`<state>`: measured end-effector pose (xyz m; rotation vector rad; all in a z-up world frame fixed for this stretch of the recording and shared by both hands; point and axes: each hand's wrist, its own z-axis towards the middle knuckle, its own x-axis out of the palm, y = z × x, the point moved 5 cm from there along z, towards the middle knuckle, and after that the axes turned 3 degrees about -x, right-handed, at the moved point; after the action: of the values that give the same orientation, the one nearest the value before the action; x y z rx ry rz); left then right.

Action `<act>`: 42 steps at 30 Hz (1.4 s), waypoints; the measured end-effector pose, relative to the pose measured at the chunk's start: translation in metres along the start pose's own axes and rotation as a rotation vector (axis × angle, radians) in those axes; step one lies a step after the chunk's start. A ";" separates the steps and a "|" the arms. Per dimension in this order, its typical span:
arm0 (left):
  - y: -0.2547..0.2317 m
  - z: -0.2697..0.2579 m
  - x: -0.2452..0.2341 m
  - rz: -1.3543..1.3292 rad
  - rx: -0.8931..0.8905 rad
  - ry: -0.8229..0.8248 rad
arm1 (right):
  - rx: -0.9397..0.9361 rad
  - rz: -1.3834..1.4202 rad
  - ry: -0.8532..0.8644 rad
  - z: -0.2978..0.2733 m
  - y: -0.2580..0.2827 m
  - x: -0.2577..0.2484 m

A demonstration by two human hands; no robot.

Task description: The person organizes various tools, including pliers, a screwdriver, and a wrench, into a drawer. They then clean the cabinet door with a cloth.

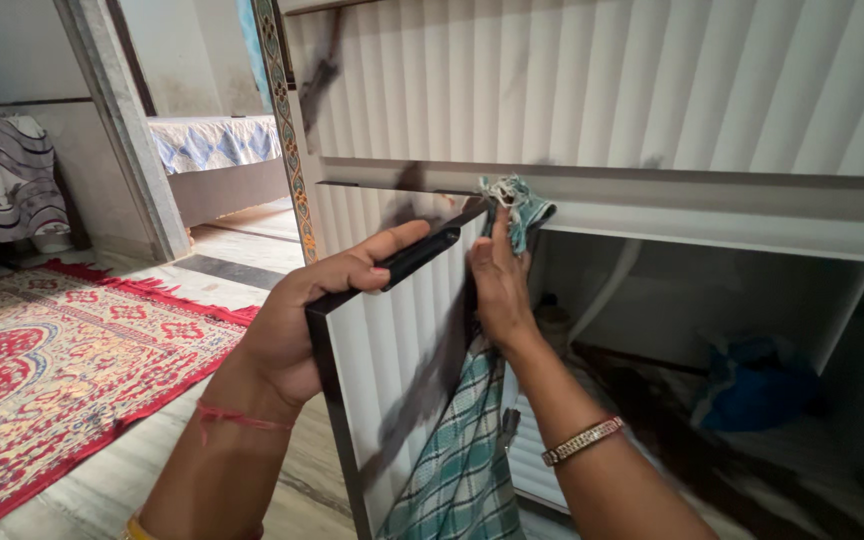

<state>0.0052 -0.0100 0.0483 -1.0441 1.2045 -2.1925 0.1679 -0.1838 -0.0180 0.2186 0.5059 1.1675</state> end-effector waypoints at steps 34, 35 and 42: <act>0.031 0.001 0.108 2.609 0.245 -0.872 | 0.161 -0.218 0.015 -0.054 -0.106 0.020; 0.031 0.001 0.107 2.617 0.237 -0.864 | 0.142 -0.233 0.007 -0.052 -0.104 0.020; 0.035 -0.003 0.099 2.628 0.441 -0.888 | 0.362 -0.131 0.105 -0.014 -0.146 0.024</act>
<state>-0.0583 -0.0927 0.0581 0.2539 0.4667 0.2365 0.2882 -0.2200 -0.0980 0.4303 0.8123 0.9575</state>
